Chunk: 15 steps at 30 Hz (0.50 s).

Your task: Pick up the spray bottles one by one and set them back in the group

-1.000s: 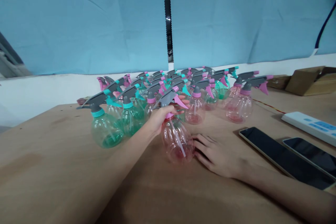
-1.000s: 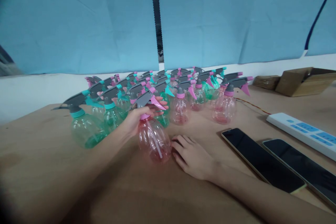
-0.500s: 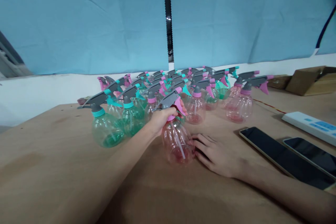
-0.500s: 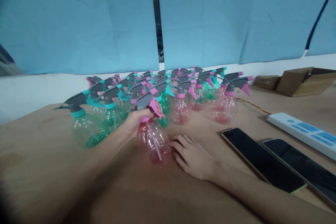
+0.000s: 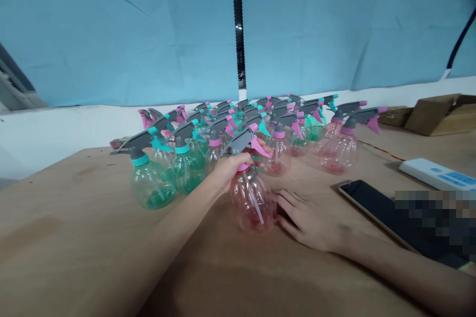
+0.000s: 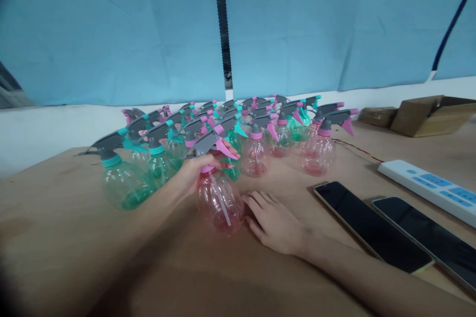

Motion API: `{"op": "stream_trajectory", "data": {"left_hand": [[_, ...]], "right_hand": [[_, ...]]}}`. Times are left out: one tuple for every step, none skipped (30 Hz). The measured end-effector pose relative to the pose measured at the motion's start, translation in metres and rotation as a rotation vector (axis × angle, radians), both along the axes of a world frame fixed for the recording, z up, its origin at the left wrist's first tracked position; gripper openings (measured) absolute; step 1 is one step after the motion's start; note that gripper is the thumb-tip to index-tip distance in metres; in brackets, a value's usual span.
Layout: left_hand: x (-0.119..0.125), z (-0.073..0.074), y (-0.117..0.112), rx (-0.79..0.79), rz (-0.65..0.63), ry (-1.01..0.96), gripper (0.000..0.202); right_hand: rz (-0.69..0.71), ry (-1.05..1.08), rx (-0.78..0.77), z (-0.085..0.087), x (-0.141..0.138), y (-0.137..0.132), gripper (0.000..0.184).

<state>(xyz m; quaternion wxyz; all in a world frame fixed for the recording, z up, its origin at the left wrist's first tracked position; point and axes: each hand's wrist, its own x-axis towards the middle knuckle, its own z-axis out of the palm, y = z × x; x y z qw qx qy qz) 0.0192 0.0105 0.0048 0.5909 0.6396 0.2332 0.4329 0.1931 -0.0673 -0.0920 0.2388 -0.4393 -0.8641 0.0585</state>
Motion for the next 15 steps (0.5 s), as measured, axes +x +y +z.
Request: {"op": "stream_trajectory", "data": {"left_hand": [[0.0, 0.0, 0.0, -0.006, -0.001, 0.009, 0.047], [0.0, 0.0, 0.0, -0.008, -0.001, 0.017, 0.047], [0.001, 0.001, -0.001, -0.003, 0.001, 0.02, 0.046], [0.001, 0.001, -0.002, 0.01, -0.001, 0.022, 0.045], [0.002, 0.001, -0.003, 0.033, -0.006, 0.023, 0.044], [0.004, 0.001, -0.005, 0.063, -0.01, 0.026, 0.042], [0.006, 0.001, -0.007, 0.096, -0.013, 0.034, 0.039], [0.008, 0.0, -0.01, 0.132, -0.008, 0.055, 0.036], [0.011, -0.002, -0.013, 0.168, 0.007, 0.091, 0.032], [0.014, -0.003, -0.017, 0.202, 0.036, 0.139, 0.029], [0.018, -0.005, -0.02, 0.237, 0.076, 0.193, 0.026], [0.021, -0.008, -0.024, 0.271, 0.115, 0.25, 0.024], [0.023, -0.01, -0.028, 0.306, 0.148, 0.302, 0.023], [0.024, -0.013, -0.031, 0.339, 0.171, 0.351, 0.023], [0.024, -0.016, -0.035, 0.372, 0.187, 0.393, 0.026]], "right_hand": [[-0.011, 0.031, -0.02, -0.001, 0.001, -0.001, 0.04], [-0.021, 0.069, -0.043, -0.002, 0.001, -0.002, 0.041], [-0.028, 0.113, -0.064, -0.003, 0.002, -0.003, 0.043], [-0.03, 0.159, -0.081, -0.003, 0.002, -0.005, 0.044], [-0.026, 0.206, -0.089, -0.003, 0.001, -0.006, 0.046], [-0.017, 0.251, -0.086, -0.003, -0.001, -0.008, 0.048], [0.0, 0.292, -0.079, -0.002, -0.003, -0.01, 0.052], [0.021, 0.334, -0.071, 0.0, -0.007, -0.011, 0.057], [0.038, 0.381, -0.064, 0.002, -0.01, -0.012, 0.063], [0.047, 0.429, -0.061, 0.004, -0.014, -0.013, 0.07], [0.043, 0.472, -0.062, 0.007, -0.018, -0.014, 0.075], [0.026, 0.507, -0.066, 0.01, -0.021, -0.015, 0.079], [-0.002, 0.533, -0.067, 0.013, -0.023, -0.015, 0.082], [-0.033, 0.55, -0.065, 0.016, -0.024, -0.016, 0.083], [-0.06, 0.559, -0.059, 0.019, -0.023, -0.017, 0.082]]}}
